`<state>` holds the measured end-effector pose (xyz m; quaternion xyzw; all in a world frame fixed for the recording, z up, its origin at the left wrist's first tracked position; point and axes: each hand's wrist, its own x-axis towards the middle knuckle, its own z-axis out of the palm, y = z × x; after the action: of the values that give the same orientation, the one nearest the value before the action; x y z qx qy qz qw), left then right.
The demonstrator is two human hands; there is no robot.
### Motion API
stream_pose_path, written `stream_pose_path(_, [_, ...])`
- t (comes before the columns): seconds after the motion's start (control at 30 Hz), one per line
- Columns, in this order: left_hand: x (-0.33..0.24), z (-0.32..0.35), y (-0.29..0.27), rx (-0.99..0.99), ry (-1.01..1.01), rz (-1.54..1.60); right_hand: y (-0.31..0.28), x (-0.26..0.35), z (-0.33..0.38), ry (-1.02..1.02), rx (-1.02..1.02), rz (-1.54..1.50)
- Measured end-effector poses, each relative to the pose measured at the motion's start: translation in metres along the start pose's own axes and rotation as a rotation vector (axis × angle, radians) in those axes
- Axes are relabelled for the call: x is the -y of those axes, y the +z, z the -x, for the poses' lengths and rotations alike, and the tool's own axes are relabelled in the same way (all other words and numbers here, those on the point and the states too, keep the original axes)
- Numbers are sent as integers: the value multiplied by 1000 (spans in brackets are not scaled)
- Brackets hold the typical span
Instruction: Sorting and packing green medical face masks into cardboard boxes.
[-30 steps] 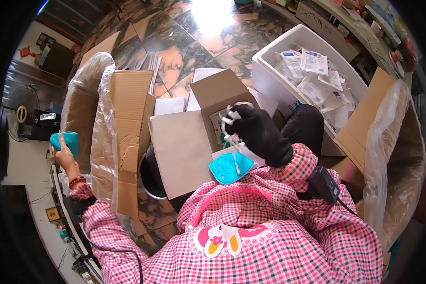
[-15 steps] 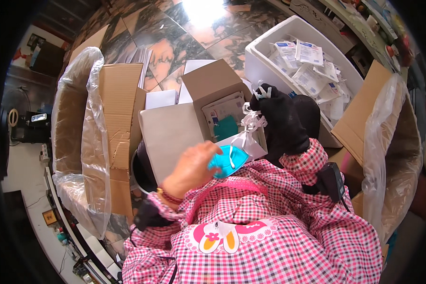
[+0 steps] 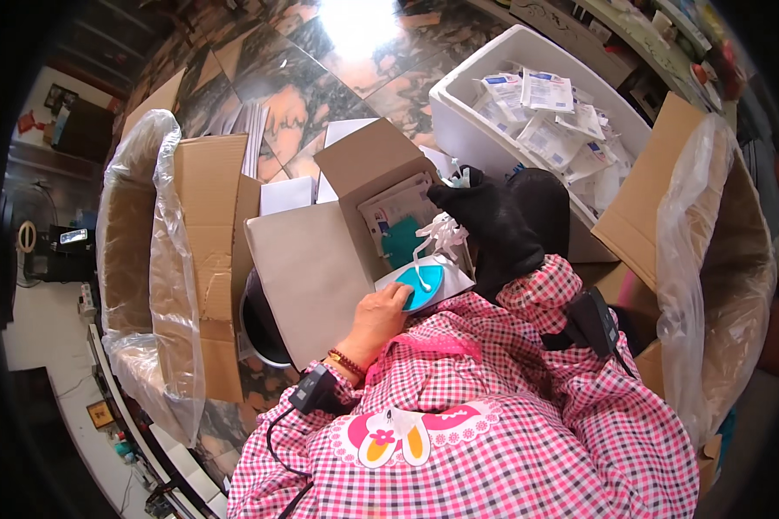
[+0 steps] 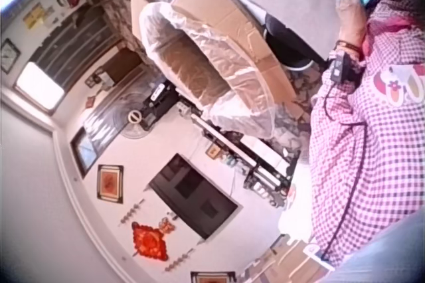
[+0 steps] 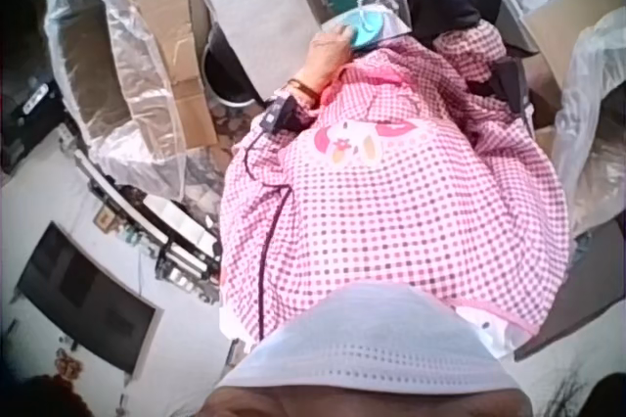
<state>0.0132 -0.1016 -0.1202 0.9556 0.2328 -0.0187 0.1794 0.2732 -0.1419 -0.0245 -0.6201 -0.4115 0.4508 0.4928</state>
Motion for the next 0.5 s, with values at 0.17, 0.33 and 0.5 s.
stream_pose_path(0.17, [-3,1,-45,-230,-67,581,7,1,0,-45,139,-42])
stream_pose_path(0.33, [0,-4,-102,-311,-102,759,23,7,-6,14,571,357])
stream_pose_path(0.5, [6,-1,-120,-330,-119,818,52,7,-7,43,632,361])
